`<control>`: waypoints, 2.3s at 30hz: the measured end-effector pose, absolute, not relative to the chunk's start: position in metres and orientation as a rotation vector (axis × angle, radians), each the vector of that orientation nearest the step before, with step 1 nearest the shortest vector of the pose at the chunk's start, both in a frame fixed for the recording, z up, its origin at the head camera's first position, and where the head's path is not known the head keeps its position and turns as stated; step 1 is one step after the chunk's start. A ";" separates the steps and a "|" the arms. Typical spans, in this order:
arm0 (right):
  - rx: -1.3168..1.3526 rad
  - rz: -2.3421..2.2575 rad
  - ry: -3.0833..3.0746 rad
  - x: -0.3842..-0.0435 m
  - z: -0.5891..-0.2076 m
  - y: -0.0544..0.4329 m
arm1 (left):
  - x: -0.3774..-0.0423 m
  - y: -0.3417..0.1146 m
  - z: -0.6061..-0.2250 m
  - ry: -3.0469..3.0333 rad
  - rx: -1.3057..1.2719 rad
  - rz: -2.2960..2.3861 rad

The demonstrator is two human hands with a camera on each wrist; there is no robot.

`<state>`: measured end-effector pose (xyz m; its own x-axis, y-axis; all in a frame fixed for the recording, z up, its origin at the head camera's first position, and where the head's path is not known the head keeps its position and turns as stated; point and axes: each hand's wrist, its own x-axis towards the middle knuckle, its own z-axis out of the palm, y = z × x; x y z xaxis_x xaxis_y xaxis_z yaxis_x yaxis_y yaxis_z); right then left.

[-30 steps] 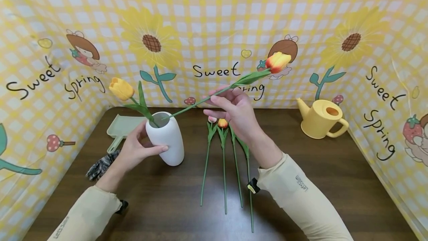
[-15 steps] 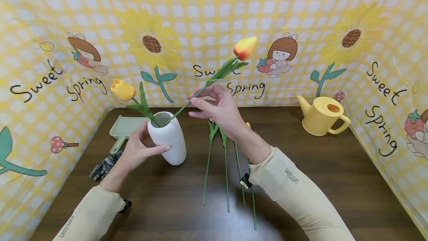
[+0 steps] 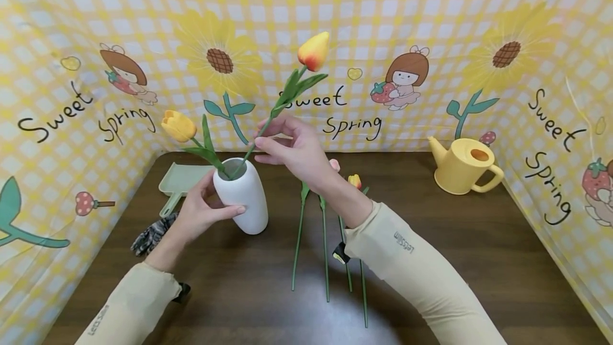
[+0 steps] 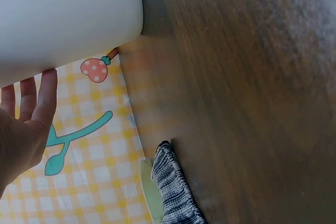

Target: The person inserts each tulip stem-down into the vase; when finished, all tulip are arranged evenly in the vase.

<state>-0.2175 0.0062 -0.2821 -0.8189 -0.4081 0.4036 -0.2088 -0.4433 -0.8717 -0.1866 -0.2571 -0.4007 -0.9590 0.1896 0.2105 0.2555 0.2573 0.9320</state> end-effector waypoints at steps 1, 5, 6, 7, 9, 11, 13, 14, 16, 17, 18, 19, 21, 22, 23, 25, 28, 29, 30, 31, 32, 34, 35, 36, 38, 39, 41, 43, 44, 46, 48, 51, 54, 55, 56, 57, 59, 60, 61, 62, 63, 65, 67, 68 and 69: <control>-0.890 -2.407 1.585 -0.218 -0.283 0.005 | -0.187 -0.257 -0.401 -2.443 -0.440 -1.837; -0.882 -2.394 1.612 -0.219 -0.285 -0.001 | -0.186 -0.256 -0.401 -2.440 -0.446 -1.838; -0.875 -2.391 1.622 -0.219 -0.285 -0.002 | -0.186 -0.256 -0.401 -2.442 -0.445 -1.838; -0.865 -2.391 1.628 -0.220 -0.286 -0.004 | -0.186 -0.256 -0.401 -2.445 -0.443 -1.835; -0.851 -2.394 1.638 -0.221 -0.287 -0.006 | -0.186 -0.257 -0.401 -2.450 -0.438 -1.827; -0.844 -2.396 1.645 -0.222 -0.289 -0.009 | -0.186 -0.257 -0.401 -2.452 -0.432 -1.826; -0.847 -2.392 1.651 -0.223 -0.291 -0.011 | -0.186 -0.258 -0.401 -2.452 -0.428 -1.829; -0.855 -2.389 1.654 -0.223 -0.292 -0.012 | -0.187 -0.258 -0.401 -2.453 -0.426 -1.828; -0.869 -2.382 1.654 -0.224 -0.295 -0.014 | -0.187 -0.259 -0.402 -2.453 -0.427 -1.827; -0.875 -2.377 1.655 -0.225 -0.296 -0.015 | -0.187 -0.259 -0.402 -2.453 -0.429 -1.826; -0.884 -2.372 1.656 -0.225 -0.297 -0.016 | -0.187 -0.259 -0.403 -2.453 -0.432 -1.823; -0.887 -2.369 1.653 -0.225 -0.299 -0.017 | -0.187 -0.259 -0.403 -2.453 -0.434 -1.820; -0.889 -2.364 1.652 -0.225 -0.301 -0.019 | -0.187 -0.259 -0.403 -2.451 -0.441 -1.815; -0.889 -2.363 1.657 -0.225 -0.303 -0.020 | -0.187 -0.259 -0.403 -2.451 -0.445 -1.810; -0.885 -2.364 1.660 -0.225 -0.304 -0.022 | -0.187 -0.259 -0.403 -2.450 -0.449 -1.807; -0.871 -2.369 1.670 -0.225 -0.306 -0.024 | -0.187 -0.259 -0.403 -2.448 -0.451 -1.804; -0.862 -2.370 1.704 -0.225 -0.310 -0.028 | -0.187 -0.259 -0.403 -2.447 -0.450 -1.802; -0.860 -2.369 1.714 -0.225 -0.310 -0.029 | -0.187 -0.259 -0.403 -2.449 -0.453 -1.799; -0.863 -2.367 1.721 -0.225 -0.311 -0.029 | -0.187 -0.259 -0.403 -2.450 -0.450 -1.797; -0.869 -2.367 1.723 -0.225 -0.312 -0.030 | -0.187 -0.259 -0.403 -2.451 -0.449 -1.795; -0.875 -2.367 1.717 -0.225 -0.312 -0.030 | -0.187 -0.259 -0.403 -2.452 -0.449 -1.795; -0.886 -2.371 1.698 -0.225 -0.312 -0.031 | -0.188 -0.259 -0.404 -2.451 -0.451 -1.796; -0.893 -2.372 1.684 -0.225 -0.312 -0.031 | -0.188 -0.259 -0.404 -2.450 -0.453 -1.797; -0.898 -2.372 1.673 -0.224 -0.311 -0.032 | -0.188 -0.259 -0.404 -2.448 -0.450 -1.801; -0.901 -2.369 1.662 -0.224 -0.310 -0.032 | -0.188 -0.259 -0.404 -2.446 -0.455 -1.801; -0.898 -2.367 1.668 -0.224 -0.309 -0.032 | -0.188 -0.259 -0.404 -2.445 -0.458 -1.799; -0.887 -2.353 1.700 -0.224 -0.309 -0.032 | -0.188 -0.259 -0.404 -2.445 -0.463 -1.797; -0.877 -2.333 1.748 -0.225 -0.309 -0.032 | -0.188 -0.259 -0.404 -2.447 -0.465 -1.796; -0.879 -2.318 1.782 -0.225 -0.309 -0.032 | -0.188 -0.259 -0.404 -2.448 -0.465 -1.798; -0.895 -2.280 1.850 -0.226 -0.309 -0.032 | -0.188 -0.259 -0.404 -2.452 -0.460 -1.800; -0.930 -2.234 1.911 -0.226 -0.309 -0.031 | -0.187 -0.259 -0.404 -2.457 -0.454 -1.799; -0.979 -2.168 1.976 -0.228 -0.309 -0.032 | -0.187 -0.259 -0.403 -2.462 -0.457 -1.796; -1.004 -2.121 2.015 -0.228 -0.307 -0.032 | -0.186 -0.259 -0.403 -2.460 -0.459 -1.806; -1.007 -2.110 2.028 -0.228 -0.306 -0.033 | -0.187 -0.259 -0.403 -2.460 -0.457 -1.810; -1.005 -2.096 2.042 -0.229 -0.305 -0.033 | -0.187 -0.259 -0.403 -2.460 -0.453 -1.813; -1.001 -2.078 2.062 -0.229 -0.304 -0.034 | -0.187 -0.259 -0.403 -2.461 -0.451 -1.813; -0.990 -2.044 2.109 -0.229 -0.302 -0.036 | -0.187 -0.259 -0.404 -2.458 -0.442 -1.815; -0.982 -2.023 2.134 -0.229 -0.300 -0.037 | -0.187 -0.259 -0.404 -2.460 -0.447 -1.810; -0.976 -2.005 2.164 -0.229 -0.299 -0.038 | -0.187 -0.259 -0.404 -2.458 -0.447 -1.811; -0.963 -1.990 2.184 -0.229 -0.298 -0.039 | -0.187 -0.259 -0.404 -2.457 -0.449 -1.811; -0.948 -1.982 2.200 -0.228 -0.297 -0.040 | -0.187 -0.259 -0.404 -2.454 -0.450 -1.813; -0.888 -1.995 2.188 -0.227 -0.295 -0.040 | -0.187 -0.259 -0.404 -2.451 -0.457 -1.819; -0.790 -2.042 2.102 -0.225 -0.295 -0.038 | -0.187 -0.258 -0.405 -2.448 -0.460 -1.828; -0.735 -2.074 2.040 -0.224 -0.296 -0.037 | -0.187 -0.258 -0.405 -2.448 -0.464 -1.827; -0.685 -2.099 1.988 -0.223 -0.296 -0.036 | -0.187 -0.258 -0.405 -2.448 -0.467 -1.827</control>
<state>-0.2234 -0.0355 -0.2960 -0.8800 -0.4262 0.2095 -0.1861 -0.0963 -0.9778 -0.1868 -0.2585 -0.4049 -0.9530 0.2087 0.2194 0.2697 0.2554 0.9284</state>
